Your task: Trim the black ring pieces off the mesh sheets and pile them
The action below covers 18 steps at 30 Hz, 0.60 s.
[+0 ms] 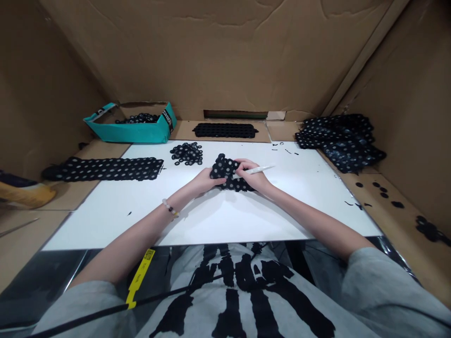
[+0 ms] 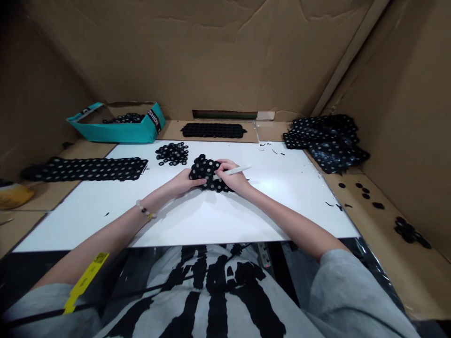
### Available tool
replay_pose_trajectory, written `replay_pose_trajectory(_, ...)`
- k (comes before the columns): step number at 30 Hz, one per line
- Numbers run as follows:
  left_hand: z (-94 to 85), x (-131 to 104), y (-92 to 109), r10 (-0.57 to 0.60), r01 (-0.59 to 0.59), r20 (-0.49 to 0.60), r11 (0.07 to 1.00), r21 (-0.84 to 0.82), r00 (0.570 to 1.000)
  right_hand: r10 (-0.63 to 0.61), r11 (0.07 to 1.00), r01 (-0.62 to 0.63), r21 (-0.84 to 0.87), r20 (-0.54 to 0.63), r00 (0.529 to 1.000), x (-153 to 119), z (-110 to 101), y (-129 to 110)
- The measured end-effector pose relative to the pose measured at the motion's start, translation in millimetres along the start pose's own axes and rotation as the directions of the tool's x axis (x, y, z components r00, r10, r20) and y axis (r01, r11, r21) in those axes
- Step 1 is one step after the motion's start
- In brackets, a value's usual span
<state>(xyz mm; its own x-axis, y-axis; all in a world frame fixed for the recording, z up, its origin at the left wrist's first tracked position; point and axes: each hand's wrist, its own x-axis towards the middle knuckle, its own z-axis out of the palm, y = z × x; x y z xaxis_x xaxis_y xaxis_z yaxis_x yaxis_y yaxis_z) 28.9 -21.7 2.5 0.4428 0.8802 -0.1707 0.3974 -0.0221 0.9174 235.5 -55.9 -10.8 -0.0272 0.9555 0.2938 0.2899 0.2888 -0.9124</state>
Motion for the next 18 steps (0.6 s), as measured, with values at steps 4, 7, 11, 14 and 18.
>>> replay_pose_trajectory(4, 0.2, -2, 1, -0.001, 0.002, 0.014, 0.999, -0.047, 1.0, 0.05, 0.998, -0.05, -0.023, -0.014, 0.999, -1, 4, 3)
replay_pose_trajectory(7, 0.4, -4, 2, 0.008, -0.005, 0.043, 0.998, -0.068, 0.999, 0.058, 0.998, -0.058, -0.013, -0.03, 0.998, -2, 6, 5)
replay_pose_trajectory(11, 0.5, -2, 0, 0.011, -0.011, 0.011, 1.0, -0.017, 1.0, 0.046, 0.999, -0.047, -0.012, -0.042, 0.998, -4, 8, 3)
replay_pose_trajectory(14, 0.8, 1, -3, -0.005, 0.009, -0.059, 0.998, 0.065, 0.998, 0.023, 0.999, -0.024, -0.025, -0.053, 0.998, -6, 10, 1)
replay_pose_trajectory(18, 1.4, 0, -1, 0.009, 0.0, -0.096, 0.996, 0.091, 0.995, -0.024, 0.998, 0.02, -0.059, -0.063, 0.998, -8, 11, 2)
